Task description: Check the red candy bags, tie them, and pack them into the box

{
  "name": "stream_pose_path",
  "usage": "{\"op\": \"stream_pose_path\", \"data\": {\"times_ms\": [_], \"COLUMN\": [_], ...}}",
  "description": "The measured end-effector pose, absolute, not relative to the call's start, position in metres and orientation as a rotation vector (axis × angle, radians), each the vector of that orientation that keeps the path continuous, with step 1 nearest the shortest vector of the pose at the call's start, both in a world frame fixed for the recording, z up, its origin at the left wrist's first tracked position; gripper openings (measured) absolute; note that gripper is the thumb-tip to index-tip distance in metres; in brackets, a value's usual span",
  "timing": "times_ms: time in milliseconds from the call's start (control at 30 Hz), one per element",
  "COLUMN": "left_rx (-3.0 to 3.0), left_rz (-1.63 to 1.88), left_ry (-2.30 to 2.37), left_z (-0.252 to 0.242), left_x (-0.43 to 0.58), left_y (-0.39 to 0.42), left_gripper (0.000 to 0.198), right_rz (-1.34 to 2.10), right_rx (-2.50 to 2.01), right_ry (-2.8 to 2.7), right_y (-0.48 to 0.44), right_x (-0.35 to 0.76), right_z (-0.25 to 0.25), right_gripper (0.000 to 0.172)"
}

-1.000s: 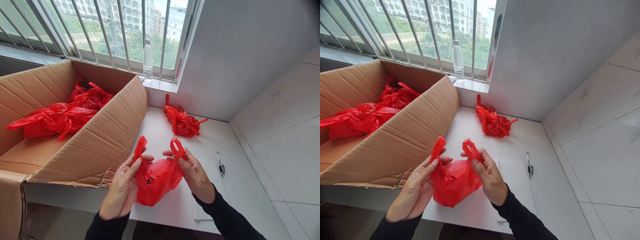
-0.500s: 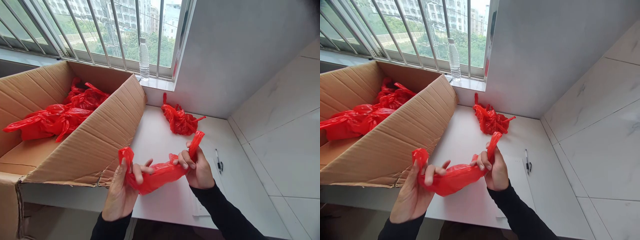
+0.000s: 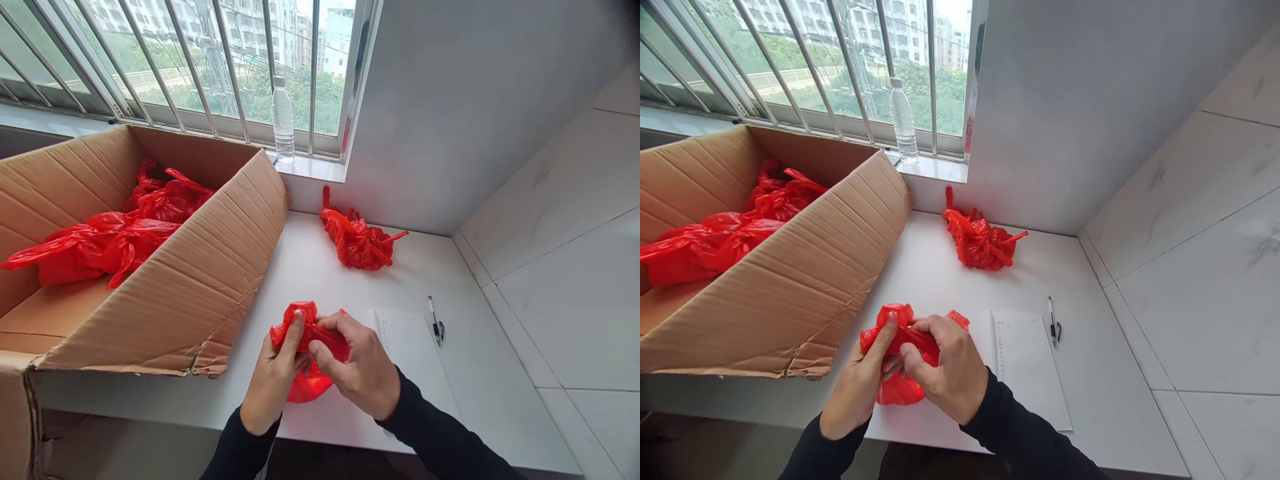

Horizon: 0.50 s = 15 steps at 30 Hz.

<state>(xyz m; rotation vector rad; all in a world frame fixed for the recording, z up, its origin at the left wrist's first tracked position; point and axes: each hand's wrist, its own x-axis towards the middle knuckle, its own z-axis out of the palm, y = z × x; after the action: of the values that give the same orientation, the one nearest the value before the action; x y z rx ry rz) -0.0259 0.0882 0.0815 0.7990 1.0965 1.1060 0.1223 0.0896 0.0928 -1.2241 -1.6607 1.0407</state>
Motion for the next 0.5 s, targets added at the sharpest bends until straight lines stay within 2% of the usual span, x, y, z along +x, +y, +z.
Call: {"op": "stream_pose_path", "data": {"times_ms": [100, 133, 267, 367, 500], "left_rx": [0.782, 0.792, 0.770, 0.611, 0.455], "left_rz": [1.038, 0.998, 0.836, 0.840, 0.876], "left_ry": [1.094, 1.079, 0.904, 0.702, 0.557], "left_z": [0.079, 0.079, 0.082, 0.084, 0.083], "left_x": [-0.030, -0.031, -0.032, -0.035, -0.040], "left_y": [0.092, 0.093, 0.092, 0.095, 0.100], "left_gripper": [0.044, 0.045, 0.038, 0.036, 0.035], "right_rz": [0.964, 0.956, 0.984, 0.903, 0.870], "right_rx": [-1.282, -1.277, -1.173, -1.115, -1.023], "right_ry": [-1.550, -1.551, -1.569, -1.541, -1.617], "right_y": [0.094, 0.096, 0.101, 0.097, 0.088], "right_x": [0.126, 0.128, 0.133, 0.135, 0.138], "right_z": [0.094, 0.095, 0.097, 0.097, 0.093], "right_gripper": [0.038, 0.038, 0.011, 0.009, 0.019]}}
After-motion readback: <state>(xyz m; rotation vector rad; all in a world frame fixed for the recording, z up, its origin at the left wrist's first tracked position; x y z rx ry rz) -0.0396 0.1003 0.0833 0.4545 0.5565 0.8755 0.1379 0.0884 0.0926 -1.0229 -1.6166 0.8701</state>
